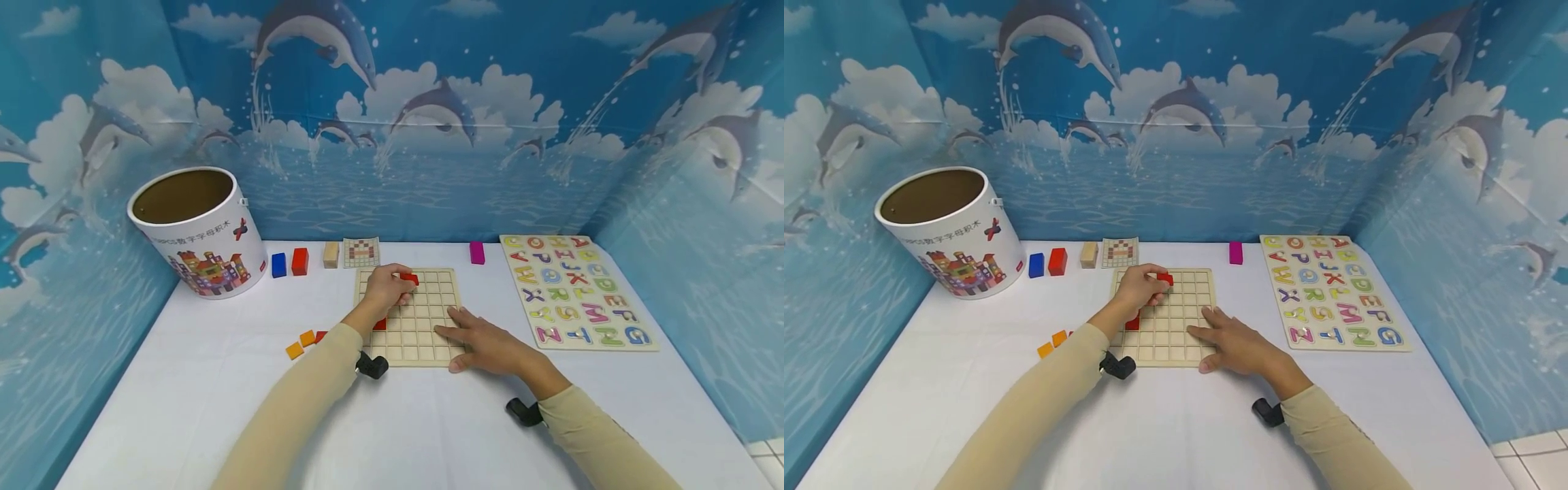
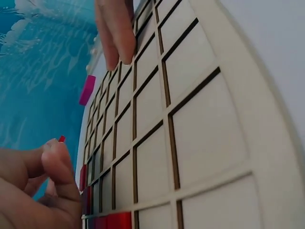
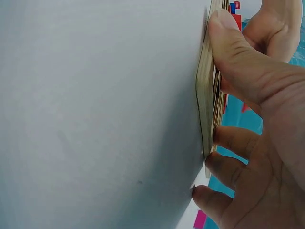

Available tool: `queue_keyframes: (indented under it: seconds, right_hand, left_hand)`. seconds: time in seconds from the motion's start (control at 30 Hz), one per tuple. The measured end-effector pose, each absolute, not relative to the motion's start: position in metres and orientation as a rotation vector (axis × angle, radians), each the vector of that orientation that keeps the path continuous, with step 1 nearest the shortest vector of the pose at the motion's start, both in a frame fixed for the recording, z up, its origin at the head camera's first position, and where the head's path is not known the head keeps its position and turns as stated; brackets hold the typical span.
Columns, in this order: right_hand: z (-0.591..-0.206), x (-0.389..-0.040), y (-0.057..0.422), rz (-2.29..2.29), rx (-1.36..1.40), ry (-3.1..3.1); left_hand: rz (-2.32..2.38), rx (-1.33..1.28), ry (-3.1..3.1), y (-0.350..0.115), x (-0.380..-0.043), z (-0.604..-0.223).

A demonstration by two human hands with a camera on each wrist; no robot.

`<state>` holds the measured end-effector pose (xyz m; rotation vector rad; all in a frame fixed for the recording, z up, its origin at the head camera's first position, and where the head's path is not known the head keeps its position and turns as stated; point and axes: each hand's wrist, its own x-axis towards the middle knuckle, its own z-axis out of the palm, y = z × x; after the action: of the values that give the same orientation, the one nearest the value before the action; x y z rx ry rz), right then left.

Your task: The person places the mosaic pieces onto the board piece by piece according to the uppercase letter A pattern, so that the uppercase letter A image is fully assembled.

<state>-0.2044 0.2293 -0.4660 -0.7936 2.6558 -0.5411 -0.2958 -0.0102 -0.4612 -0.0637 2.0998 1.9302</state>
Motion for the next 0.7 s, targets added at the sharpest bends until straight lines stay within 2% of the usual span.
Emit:
queue_keyframes:
  seconds: [0.33,0.7]
  right_hand:
    - [-0.464,-0.205,0.227,-0.531,-0.798,2.652]
    - [-0.465,-0.205,0.230,-0.522,-0.800,2.659]
  left_hand:
    - [1.293,0.126,2.706,0.011,-0.301,-0.467]
    - [1.157,0.247,2.758,0.014,-0.300,-0.467]
